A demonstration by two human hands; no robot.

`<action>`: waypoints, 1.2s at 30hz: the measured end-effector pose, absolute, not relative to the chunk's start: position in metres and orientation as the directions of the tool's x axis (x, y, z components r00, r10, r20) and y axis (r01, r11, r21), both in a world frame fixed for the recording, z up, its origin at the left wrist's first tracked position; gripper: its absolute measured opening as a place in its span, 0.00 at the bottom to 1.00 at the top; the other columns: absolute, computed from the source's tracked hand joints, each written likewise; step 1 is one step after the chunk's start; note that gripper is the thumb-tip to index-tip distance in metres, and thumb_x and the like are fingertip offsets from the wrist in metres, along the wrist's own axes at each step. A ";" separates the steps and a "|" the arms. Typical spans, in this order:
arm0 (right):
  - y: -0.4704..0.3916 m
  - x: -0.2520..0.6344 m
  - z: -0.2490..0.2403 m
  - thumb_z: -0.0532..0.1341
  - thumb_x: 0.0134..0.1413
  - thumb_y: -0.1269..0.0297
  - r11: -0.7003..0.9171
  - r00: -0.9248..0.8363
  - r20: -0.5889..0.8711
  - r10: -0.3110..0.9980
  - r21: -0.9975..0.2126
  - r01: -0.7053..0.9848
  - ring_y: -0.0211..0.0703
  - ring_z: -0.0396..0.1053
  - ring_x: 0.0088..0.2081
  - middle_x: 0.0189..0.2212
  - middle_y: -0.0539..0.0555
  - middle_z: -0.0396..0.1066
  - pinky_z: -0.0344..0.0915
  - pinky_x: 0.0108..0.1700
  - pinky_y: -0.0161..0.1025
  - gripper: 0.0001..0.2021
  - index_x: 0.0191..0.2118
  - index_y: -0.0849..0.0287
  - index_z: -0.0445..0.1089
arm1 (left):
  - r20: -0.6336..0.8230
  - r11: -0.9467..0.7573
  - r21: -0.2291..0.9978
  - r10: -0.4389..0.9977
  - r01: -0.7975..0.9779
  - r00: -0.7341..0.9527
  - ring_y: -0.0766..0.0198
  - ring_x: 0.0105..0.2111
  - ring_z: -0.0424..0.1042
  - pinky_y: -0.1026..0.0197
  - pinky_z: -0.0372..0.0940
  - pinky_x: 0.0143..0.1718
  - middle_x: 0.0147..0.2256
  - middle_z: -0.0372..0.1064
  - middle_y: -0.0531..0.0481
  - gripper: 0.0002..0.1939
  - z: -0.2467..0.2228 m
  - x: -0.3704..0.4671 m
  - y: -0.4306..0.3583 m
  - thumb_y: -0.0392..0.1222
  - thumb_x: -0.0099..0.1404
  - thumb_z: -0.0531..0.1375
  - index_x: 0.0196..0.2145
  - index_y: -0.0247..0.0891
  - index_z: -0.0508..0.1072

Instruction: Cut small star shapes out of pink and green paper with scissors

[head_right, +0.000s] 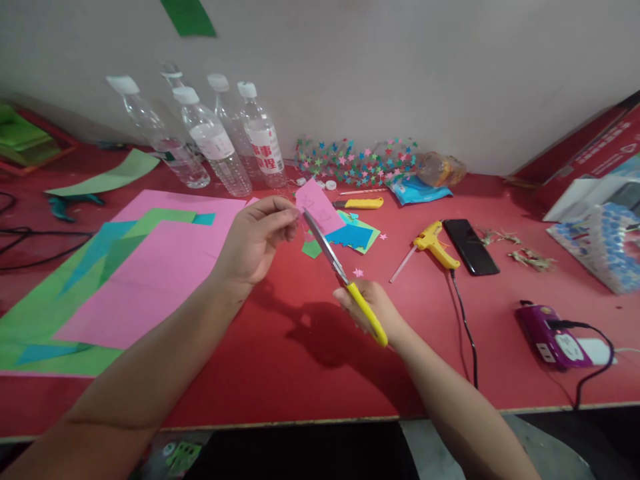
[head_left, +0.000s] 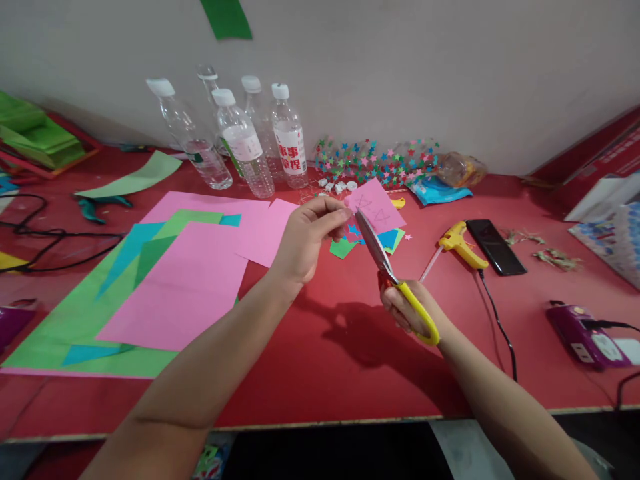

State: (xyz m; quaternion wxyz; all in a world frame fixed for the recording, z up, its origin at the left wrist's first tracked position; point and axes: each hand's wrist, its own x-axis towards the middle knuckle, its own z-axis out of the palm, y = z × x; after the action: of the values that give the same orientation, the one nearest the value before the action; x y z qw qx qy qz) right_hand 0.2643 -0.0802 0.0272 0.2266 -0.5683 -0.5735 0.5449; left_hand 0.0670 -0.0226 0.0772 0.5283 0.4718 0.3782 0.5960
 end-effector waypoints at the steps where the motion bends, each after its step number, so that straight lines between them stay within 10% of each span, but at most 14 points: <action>1: -0.080 0.264 0.027 0.56 0.51 0.55 -0.235 -0.257 -0.355 0.899 -0.885 0.403 0.31 0.53 0.11 0.08 0.42 0.54 0.55 0.15 0.30 0.16 0.18 0.56 0.57 | 0.166 -0.161 0.952 0.986 -0.260 -0.003 0.71 0.21 0.60 0.66 0.57 0.24 0.20 0.61 0.56 0.03 0.077 0.067 -0.023 0.35 0.55 0.62 0.24 0.37 0.72; 7: -0.082 0.263 0.026 0.55 0.49 0.52 -0.207 -0.277 -0.332 0.902 -0.894 0.397 0.31 0.53 0.10 0.08 0.42 0.53 0.55 0.15 0.31 0.17 0.18 0.55 0.56 | 0.384 -0.383 0.923 0.919 0.029 -0.084 0.66 0.34 0.67 0.62 0.63 0.39 0.30 0.67 0.52 0.03 0.075 0.063 -0.020 0.36 0.56 0.62 0.25 0.38 0.71; 12: -0.084 0.260 0.030 0.54 0.48 0.49 -0.238 -0.281 -0.352 0.893 -0.898 0.371 0.31 0.50 0.09 0.07 0.42 0.52 0.54 0.14 0.32 0.17 0.19 0.55 0.58 | 0.396 -0.393 0.918 0.918 -0.061 0.039 0.58 0.55 0.63 0.53 0.58 0.55 0.51 0.67 0.50 0.04 0.070 0.061 -0.014 0.36 0.58 0.60 0.26 0.38 0.68; 19: -0.085 0.262 0.030 0.54 0.50 0.41 -0.163 -0.379 -0.291 0.878 -0.928 0.335 0.31 0.51 0.11 0.08 0.42 0.53 0.54 0.17 0.33 0.22 0.21 0.55 0.58 | 0.331 -0.335 0.942 0.931 0.000 0.152 0.67 0.30 0.66 0.64 0.65 0.33 0.28 0.64 0.54 0.05 0.078 0.053 -0.016 0.38 0.59 0.60 0.27 0.39 0.67; 36: -0.086 0.259 0.026 0.52 0.54 0.43 -0.240 -0.363 -0.345 0.865 -0.922 0.305 0.30 0.51 0.09 0.06 0.41 0.52 0.52 0.15 0.30 0.22 0.21 0.57 0.60 | 0.303 -0.308 0.948 0.951 0.085 0.062 0.67 0.30 0.62 0.63 0.60 0.33 0.28 0.64 0.54 0.05 0.078 0.053 -0.016 0.39 0.57 0.61 0.26 0.39 0.69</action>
State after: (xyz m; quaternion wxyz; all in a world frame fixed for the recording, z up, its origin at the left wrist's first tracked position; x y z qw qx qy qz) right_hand 0.2591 -0.0857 0.0259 0.2345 -0.5132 -0.5703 0.5970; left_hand 0.0534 -0.0162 0.0778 0.4044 0.6063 0.4272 0.5351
